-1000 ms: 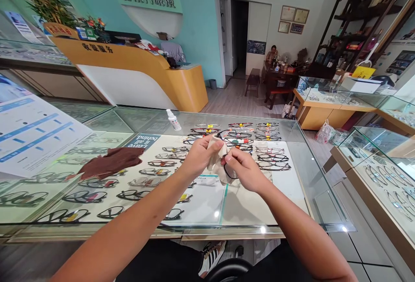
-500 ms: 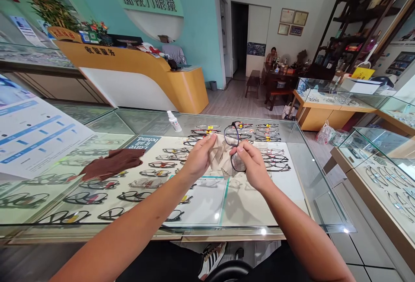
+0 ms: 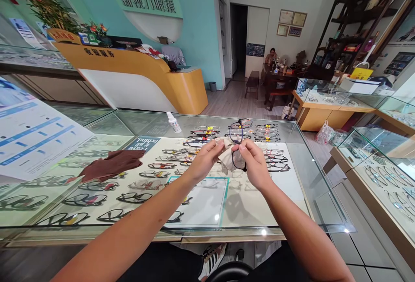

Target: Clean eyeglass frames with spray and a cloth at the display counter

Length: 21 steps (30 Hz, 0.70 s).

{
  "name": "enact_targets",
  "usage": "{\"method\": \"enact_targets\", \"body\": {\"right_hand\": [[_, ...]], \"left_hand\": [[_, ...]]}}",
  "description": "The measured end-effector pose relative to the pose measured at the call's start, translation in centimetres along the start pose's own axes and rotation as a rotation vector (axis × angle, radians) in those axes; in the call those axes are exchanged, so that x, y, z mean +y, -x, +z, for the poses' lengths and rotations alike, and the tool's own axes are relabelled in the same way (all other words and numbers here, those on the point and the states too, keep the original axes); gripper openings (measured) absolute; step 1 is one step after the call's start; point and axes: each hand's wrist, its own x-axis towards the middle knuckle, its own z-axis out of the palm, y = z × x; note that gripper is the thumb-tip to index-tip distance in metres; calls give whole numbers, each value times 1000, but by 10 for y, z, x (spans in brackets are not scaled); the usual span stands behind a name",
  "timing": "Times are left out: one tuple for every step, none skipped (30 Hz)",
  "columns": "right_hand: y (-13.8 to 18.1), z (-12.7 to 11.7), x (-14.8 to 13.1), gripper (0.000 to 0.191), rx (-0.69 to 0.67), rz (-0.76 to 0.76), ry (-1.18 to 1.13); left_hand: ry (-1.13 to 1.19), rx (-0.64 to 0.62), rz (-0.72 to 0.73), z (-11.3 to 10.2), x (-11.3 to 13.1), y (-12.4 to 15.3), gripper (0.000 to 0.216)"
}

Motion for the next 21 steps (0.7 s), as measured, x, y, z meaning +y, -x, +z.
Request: {"method": "enact_targets", "body": {"right_hand": [[0, 0, 0, 58, -3, -8, 9], [0, 0, -1, 59, -8, -17, 24], [-1, -1, -1, 59, -14, -24, 40], [-1, -1, -1, 59, -24, -26, 56], [-1, -2, 0, 58, -36, -26, 71], [-1, -2, 1, 57, -43, -29, 92], [-1, -3, 3, 55, -39, -41, 121], [-1, -3, 5, 54, -24, -66, 159], [-1, -4, 7, 53, 2, -101, 201], [-1, -4, 9, 52, 30, -141, 240], [-1, -4, 11, 51, 51, -177, 268], [-1, -5, 12, 51, 60, -205, 284], [-1, -5, 12, 51, 55, -221, 288], [-1, -5, 12, 51, 41, -229, 285], [-2, -5, 11, 52, 23, -229, 277], [-2, -5, 10, 53, 9, -224, 264], [-2, -5, 9, 54, 1, -214, 247], [-2, -5, 8, 55, 1, -199, 226], [-2, -6, 7, 56, 5, -179, 201], [-3, -6, 7, 57, 11, -158, 173], [-3, -7, 8, 57, 16, -140, 147]], "left_hand": [[-19, -18, 22, 0, 0, 1, 71], [-47, -42, 56, 0, -1, 3, 72], [-86, -71, 100, 0, -1, 4, 74], [-136, -101, 151, 1, -1, 5, 76], [-198, -125, 198, 1, -1, 7, 77], [-267, -138, 241, 2, -2, 8, 76], [-337, -135, 281, 2, -2, 8, 72], [-401, -119, 322, 3, -1, 9, 67], [-454, -96, 363, 3, -1, 9, 62], [-495, -72, 403, 3, -1, 8, 60], [-519, -55, 435, 3, 0, 8, 60], [-523, -50, 448, 3, 1, 7, 61], [-503, -55, 432, 3, 1, 6, 63], [-460, -67, 392, 2, 1, 5, 64], [-399, -82, 335, 2, 1, 4, 65], [-326, -96, 269, 1, 1, 4, 66], [-250, -105, 205, 1, 0, 3, 68], [-180, -105, 152, 1, -1, 2, 70], [-125, -98, 118, 1, -1, 1, 71], [-91, -90, 102, 0, -2, 1, 72], [-79, -87, 97, 0, -2, 0, 71]]}}
